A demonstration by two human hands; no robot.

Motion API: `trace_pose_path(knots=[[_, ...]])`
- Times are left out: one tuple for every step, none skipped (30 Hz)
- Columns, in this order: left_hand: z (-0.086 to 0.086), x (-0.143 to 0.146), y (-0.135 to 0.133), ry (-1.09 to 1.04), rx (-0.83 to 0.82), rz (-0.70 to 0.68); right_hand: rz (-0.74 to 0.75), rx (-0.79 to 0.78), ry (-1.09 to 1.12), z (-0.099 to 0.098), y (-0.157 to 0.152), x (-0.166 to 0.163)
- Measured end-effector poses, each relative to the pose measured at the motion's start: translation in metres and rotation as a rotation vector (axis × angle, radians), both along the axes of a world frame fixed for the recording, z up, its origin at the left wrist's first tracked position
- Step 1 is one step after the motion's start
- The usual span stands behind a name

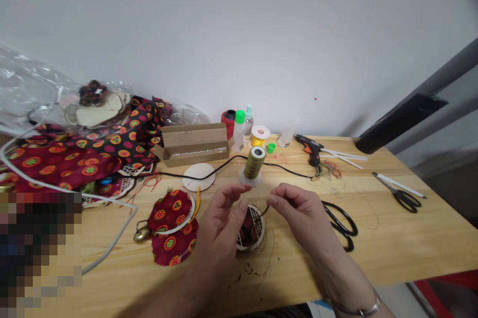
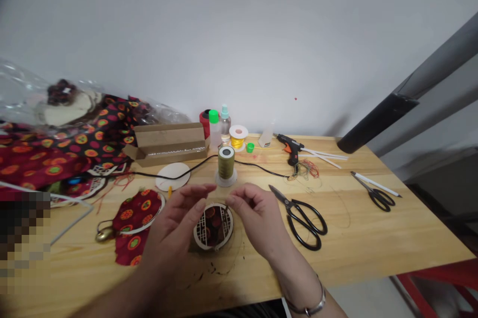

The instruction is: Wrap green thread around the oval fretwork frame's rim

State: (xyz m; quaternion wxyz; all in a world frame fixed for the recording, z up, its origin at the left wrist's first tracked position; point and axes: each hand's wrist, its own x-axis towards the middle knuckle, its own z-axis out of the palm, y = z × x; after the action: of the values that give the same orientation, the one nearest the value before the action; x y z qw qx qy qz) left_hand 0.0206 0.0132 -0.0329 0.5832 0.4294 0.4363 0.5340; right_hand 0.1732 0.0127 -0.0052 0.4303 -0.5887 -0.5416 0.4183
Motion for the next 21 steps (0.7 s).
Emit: trace_pose_path(knots=[[0.0002, -0.0005, -0.0007, 0.034, -0.019, -0.062, 0.012, 0.015, -0.008, 0.0002, -0.0002, -0.001], [0.0004, -0.0012, -0.0012, 0.066, -0.044, -0.12, 0.025, 0.032, -0.014, 0.0004, -0.0005, -0.002], [0.0007, -0.0018, -0.0016, 0.091, -0.068, -0.166, 0.033, 0.047, -0.017, 0.0006, -0.0009, -0.0029], [0.001, -0.0022, -0.002, 0.108, -0.082, -0.199, 0.041, 0.056, -0.018, 0.0007, -0.0013, -0.0037], [0.0015, -0.0025, -0.0021, 0.117, -0.085, -0.221, 0.047, 0.062, -0.016, 0.0009, -0.0017, -0.0043], [0.0021, -0.0025, -0.0022, 0.118, -0.083, -0.238, 0.055, 0.065, -0.011, 0.0011, -0.002, -0.0048], [0.0029, -0.0024, -0.0022, 0.112, -0.083, -0.254, 0.063, 0.064, -0.002, 0.0013, -0.0023, -0.0052], [0.0037, -0.0021, -0.0021, 0.103, -0.091, -0.272, 0.071, 0.059, 0.009, 0.0015, -0.0025, -0.0055], [0.0045, -0.0018, -0.002, 0.091, -0.106, -0.291, 0.079, 0.053, 0.023, 0.0017, -0.0026, -0.0057], [0.0052, -0.0014, -0.0018, 0.075, -0.125, -0.311, 0.084, 0.049, 0.037, 0.0019, -0.0026, -0.0057], [0.0056, -0.0011, -0.0015, 0.063, -0.145, -0.325, 0.084, 0.045, 0.048, 0.002, -0.0026, -0.0056], [0.0056, -0.0008, -0.0012, 0.057, -0.162, -0.334, 0.084, 0.041, 0.057, 0.0019, -0.0026, -0.0054], [0.0051, -0.0006, -0.0009, 0.057, -0.174, -0.338, 0.084, 0.038, 0.061, 0.0019, -0.0026, -0.0051], [0.0041, -0.0005, -0.0005, 0.057, -0.18, -0.34, 0.086, 0.037, 0.06, 0.0017, -0.0025, -0.0047], [0.0028, -0.0005, -0.0001, 0.059, -0.184, -0.342, 0.087, 0.037, 0.055, 0.0015, -0.0025, -0.0042], [0.0012, -0.0005, 0.0002, 0.06, -0.186, -0.344, 0.091, 0.036, 0.051, 0.0012, -0.0024, -0.0037], [-0.0003, -0.0007, 0.0005, 0.064, -0.187, -0.345, 0.094, 0.035, 0.046, 0.0009, -0.0023, -0.0034], [-0.0016, -0.0009, 0.0007, 0.068, -0.185, -0.346, 0.092, 0.036, 0.043, 0.0008, -0.0021, -0.0031], [-0.0024, -0.0012, 0.0009, 0.075, -0.184, -0.346, 0.089, 0.035, 0.042, 0.0006, -0.0018, -0.003], [-0.0027, -0.0015, 0.0011, 0.082, -0.18, -0.349, 0.089, 0.032, 0.044, 0.0006, -0.0014, -0.003], [-0.0024, -0.0017, 0.0013, 0.091, -0.175, -0.354, 0.091, 0.026, 0.049, 0.0006, -0.001, -0.0032]])
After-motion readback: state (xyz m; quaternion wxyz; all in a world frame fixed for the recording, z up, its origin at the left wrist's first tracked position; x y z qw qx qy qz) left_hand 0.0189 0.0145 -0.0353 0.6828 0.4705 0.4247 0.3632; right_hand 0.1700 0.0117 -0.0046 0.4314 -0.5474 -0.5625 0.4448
